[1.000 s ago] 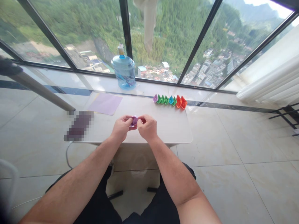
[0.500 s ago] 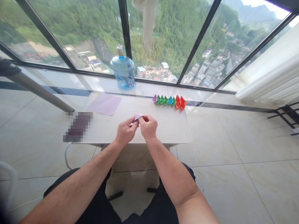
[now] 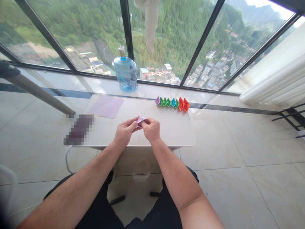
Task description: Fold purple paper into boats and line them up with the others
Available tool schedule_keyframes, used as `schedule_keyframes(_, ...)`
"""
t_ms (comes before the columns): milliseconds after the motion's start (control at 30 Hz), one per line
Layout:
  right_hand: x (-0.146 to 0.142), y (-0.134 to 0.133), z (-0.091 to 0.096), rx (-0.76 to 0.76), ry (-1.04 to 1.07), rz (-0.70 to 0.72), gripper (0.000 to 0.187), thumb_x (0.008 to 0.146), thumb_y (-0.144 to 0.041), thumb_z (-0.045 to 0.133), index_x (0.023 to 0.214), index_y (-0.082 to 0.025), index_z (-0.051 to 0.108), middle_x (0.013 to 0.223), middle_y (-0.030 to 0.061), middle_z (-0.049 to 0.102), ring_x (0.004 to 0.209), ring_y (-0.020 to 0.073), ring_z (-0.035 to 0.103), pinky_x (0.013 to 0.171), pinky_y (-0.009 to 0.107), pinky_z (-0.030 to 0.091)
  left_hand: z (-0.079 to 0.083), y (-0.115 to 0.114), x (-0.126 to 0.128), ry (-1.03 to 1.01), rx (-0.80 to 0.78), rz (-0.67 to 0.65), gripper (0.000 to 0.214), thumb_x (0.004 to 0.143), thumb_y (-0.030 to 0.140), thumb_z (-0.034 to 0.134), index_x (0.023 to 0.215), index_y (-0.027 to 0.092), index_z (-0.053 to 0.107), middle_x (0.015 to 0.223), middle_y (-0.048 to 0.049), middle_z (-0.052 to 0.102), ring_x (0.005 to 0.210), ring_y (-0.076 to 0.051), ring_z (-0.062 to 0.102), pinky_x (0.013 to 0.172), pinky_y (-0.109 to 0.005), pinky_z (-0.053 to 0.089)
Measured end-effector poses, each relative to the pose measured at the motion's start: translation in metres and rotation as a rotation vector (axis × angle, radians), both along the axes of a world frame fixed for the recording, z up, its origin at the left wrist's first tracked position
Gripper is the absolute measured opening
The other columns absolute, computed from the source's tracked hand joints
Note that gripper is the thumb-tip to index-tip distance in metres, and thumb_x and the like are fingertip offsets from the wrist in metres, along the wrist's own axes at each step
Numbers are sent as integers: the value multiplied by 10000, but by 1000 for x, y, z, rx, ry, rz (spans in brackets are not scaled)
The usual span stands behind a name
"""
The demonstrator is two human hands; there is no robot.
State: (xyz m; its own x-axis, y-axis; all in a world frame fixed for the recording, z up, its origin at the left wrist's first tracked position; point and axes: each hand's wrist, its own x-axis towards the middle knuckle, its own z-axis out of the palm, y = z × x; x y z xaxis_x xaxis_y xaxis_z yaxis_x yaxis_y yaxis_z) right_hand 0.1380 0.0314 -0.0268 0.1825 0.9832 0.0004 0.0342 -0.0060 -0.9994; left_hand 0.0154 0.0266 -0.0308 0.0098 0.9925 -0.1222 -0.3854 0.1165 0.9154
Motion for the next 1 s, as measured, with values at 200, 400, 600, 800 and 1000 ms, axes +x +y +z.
schedule_keyframes(200,4,0,0,1,-209,-20,213,724,-391,726,704,-179,738,654,-1,693,614,144,574,621,270,464,2,3,-2,-25,7,43,539,650,470,899,1061,134,805,966,-101,793,859,-214,721,935,-441,581)
schedule_keyframes(400,2,-1,5,47,-90,27,216,737,-368,685,690,-160,718,647,4,689,604,142,570,590,261,445,4,1,-3,14,60,-27,499,670,428,900,1077,155,810,897,-80,792,784,-176,674,875,-372,553)
schedule_keyframes(600,2,-3,5,55,-92,22,194,725,-356,706,693,-165,715,633,-2,682,604,145,575,586,261,449,6,1,-4,4,69,-42,462,667,419,899,1038,156,819,867,-79,783,751,-176,661,798,-350,543)
schedule_keyframes(800,3,-4,8,48,-45,57,198,727,-363,701,687,-169,712,645,9,696,626,162,618,612,275,500,11,0,-6,-2,56,-85,456,638,381,917,1010,141,812,833,-80,771,725,-169,649,751,-343,536)
schedule_keyframes(1000,-1,-5,8,37,82,5,248,698,-414,744,761,-175,728,704,7,713,647,163,618,600,281,522,13,0,-6,-26,55,-134,523,691,377,875,1175,207,773,996,-69,777,777,-155,663,754,-329,562)
